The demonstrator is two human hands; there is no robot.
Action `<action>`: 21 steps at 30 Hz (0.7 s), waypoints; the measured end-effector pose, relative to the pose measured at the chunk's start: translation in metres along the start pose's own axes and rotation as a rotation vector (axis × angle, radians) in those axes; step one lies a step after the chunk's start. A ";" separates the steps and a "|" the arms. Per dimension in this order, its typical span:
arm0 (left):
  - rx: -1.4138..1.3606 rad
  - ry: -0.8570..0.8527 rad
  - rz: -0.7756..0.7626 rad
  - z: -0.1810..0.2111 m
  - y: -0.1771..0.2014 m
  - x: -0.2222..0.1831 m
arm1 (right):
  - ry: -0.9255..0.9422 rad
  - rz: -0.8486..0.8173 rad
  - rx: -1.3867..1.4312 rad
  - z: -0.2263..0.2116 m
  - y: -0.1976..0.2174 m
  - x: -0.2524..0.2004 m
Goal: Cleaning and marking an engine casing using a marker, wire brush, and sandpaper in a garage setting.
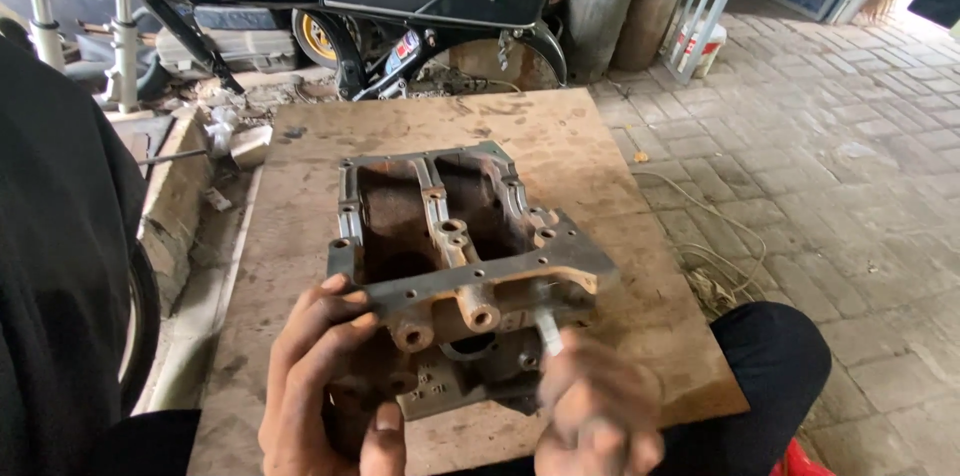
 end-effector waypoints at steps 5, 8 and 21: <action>-0.025 0.051 0.034 0.004 0.001 0.002 | -0.235 0.050 0.573 0.012 0.024 0.008; -0.053 0.084 0.062 0.010 0.000 0.004 | -0.136 0.327 0.078 0.011 0.012 -0.014; -0.040 0.063 0.087 0.012 0.002 0.006 | -0.401 0.259 0.506 0.025 0.017 -0.012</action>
Point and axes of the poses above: each hand's wrist, its own x-axis towards the middle knuckle, its own y-axis out of the back of the hand, z = x × y, the point moved 9 cm from there along x, towards the middle knuckle, and after that the axes turned 5 degrees about -y, right-handed, at the moved point
